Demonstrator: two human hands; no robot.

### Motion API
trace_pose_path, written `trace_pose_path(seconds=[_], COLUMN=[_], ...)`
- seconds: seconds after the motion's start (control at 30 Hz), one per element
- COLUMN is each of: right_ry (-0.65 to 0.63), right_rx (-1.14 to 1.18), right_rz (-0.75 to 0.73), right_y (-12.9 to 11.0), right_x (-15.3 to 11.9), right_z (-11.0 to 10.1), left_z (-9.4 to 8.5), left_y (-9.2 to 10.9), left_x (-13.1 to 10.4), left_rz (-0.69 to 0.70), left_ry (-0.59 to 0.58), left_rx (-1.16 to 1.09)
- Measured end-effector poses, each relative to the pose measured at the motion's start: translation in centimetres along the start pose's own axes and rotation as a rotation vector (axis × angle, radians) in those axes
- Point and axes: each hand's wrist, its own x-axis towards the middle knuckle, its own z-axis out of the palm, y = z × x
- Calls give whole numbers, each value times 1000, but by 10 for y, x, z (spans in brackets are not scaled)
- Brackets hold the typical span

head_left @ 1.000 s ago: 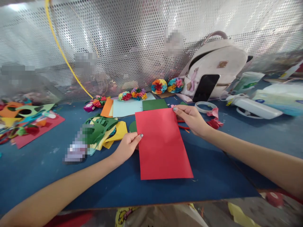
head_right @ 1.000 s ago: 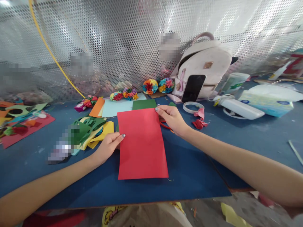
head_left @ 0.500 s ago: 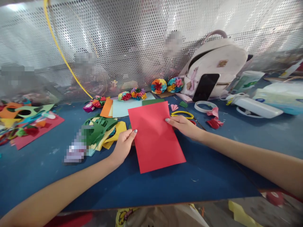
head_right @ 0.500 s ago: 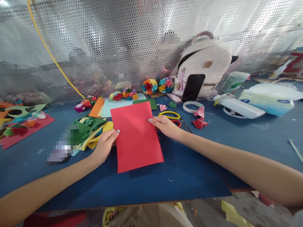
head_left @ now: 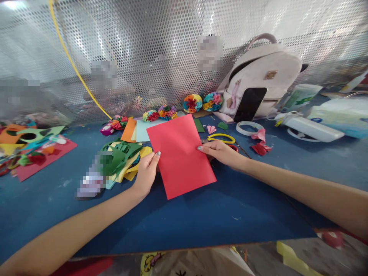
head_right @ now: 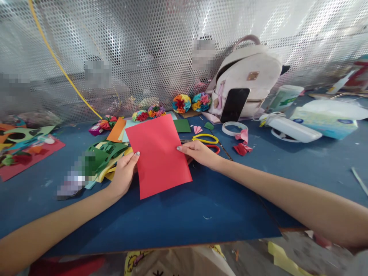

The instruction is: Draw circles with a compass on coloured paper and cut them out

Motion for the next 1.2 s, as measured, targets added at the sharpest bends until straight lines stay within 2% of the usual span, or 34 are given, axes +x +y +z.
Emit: trace_pose_path(seconds=[0.33, 0.83, 0.97, 1.07, 1.2], right_ry=[-24, -72, -133, -233, -318], right_rx=[-23, -88, -99, -115, -117], right_rz=[10, -31, 6, 45, 37], right_y=[10, 9, 9, 6, 4], right_x=[4, 8, 7, 5, 2], right_z=[-3, -5, -10, -14, -14], left_z=[0, 4, 5, 5, 5], left_y=[-4, 5, 6, 6, 7], left_x=[4, 2, 3, 4, 4], left_rz=[-23, -85, -96, -104, -116], left_ry=[41, 71, 86, 92, 87], left_rx=[-66, -231, -255, -275, -298])
